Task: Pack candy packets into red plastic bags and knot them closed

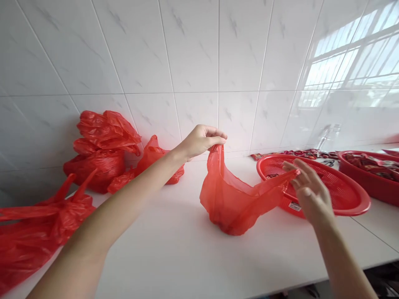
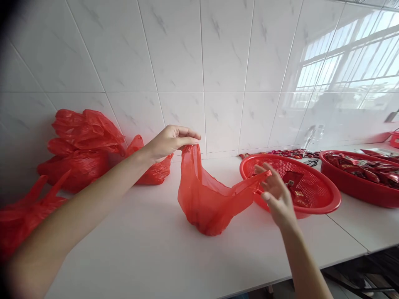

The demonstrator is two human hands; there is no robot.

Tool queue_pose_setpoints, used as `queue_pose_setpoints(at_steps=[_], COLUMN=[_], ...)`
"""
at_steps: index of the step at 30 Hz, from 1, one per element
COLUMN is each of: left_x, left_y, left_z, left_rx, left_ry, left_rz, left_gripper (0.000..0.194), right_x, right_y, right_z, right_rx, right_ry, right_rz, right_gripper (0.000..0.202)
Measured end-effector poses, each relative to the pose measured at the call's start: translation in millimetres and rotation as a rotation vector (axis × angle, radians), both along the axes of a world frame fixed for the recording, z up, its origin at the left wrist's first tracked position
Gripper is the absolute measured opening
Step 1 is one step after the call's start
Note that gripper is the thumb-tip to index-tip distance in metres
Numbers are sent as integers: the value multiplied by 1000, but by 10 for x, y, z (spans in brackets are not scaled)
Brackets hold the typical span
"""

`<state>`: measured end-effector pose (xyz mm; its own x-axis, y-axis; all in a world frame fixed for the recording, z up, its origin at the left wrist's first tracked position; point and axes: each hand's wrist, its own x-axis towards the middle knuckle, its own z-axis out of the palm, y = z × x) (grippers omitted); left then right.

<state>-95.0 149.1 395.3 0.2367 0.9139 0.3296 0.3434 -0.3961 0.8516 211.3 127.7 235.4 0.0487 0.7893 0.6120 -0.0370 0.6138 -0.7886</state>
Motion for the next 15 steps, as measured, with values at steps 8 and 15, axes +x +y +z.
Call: queue_pose_setpoints(at_steps=[8, 15], left_x=[-34, -257], left_y=[-11, -114], left_z=[7, 150], left_rx=[7, 59], left_ry=[-4, -7], left_rz=[-33, -42], left_gripper=[27, 31], right_x=[-542, -811], right_y=[40, 211], right_z=[-259, 297], right_rx=[-246, -185], right_ry=[-34, 325], right_rz=[348, 342], right_gripper=[46, 26])
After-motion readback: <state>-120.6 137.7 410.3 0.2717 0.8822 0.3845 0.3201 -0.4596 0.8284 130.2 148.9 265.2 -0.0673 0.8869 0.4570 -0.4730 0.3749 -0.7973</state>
